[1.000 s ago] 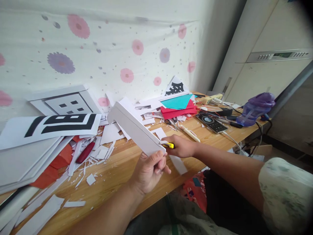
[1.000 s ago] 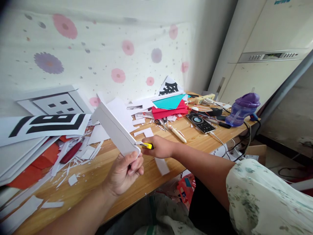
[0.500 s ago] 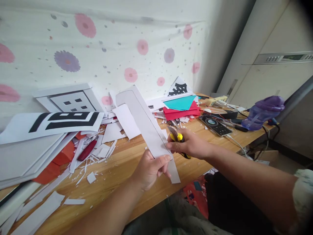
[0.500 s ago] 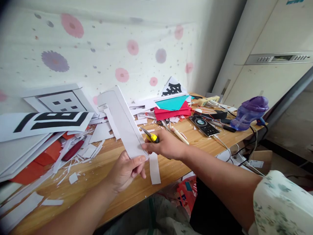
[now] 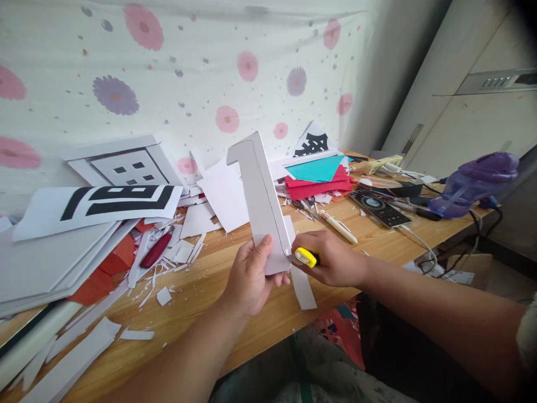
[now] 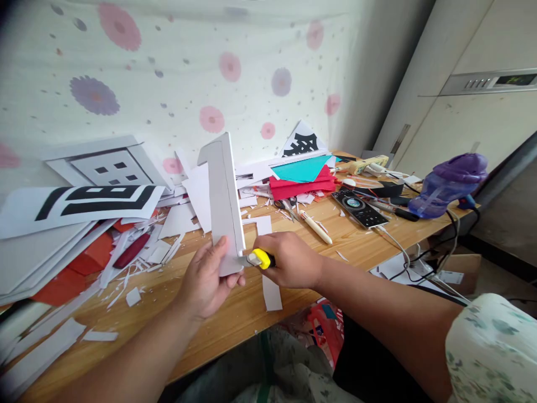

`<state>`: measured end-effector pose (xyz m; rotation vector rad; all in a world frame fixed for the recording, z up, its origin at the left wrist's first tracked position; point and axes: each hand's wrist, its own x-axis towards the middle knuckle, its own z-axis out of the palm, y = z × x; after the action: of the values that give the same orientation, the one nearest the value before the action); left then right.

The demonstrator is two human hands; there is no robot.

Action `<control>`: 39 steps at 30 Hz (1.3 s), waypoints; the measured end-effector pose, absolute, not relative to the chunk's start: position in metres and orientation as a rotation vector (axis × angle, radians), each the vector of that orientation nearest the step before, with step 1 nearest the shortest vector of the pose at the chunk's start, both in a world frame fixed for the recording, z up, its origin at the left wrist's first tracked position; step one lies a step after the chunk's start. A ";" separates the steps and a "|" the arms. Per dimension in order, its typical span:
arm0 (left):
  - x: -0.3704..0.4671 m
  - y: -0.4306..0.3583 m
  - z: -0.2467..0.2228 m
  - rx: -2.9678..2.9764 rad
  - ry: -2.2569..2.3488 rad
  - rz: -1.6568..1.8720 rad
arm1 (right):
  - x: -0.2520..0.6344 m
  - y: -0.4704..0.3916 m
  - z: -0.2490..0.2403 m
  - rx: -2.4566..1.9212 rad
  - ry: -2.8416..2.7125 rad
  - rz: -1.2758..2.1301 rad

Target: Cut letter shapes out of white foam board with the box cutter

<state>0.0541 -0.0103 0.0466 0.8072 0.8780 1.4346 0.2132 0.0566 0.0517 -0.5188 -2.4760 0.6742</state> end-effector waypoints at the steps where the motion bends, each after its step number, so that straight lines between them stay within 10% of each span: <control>1: 0.054 -0.011 0.047 0.799 0.875 1.432 | 0.213 0.056 0.049 -0.501 -2.517 0.606; 39: 0.068 -0.026 0.046 0.674 0.634 1.413 | 0.199 0.054 0.028 -0.587 -2.329 0.331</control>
<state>0.0683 -0.0263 0.0463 0.6742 0.6335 1.4134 0.1992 0.0545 0.0283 -0.5874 -2.3292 0.3314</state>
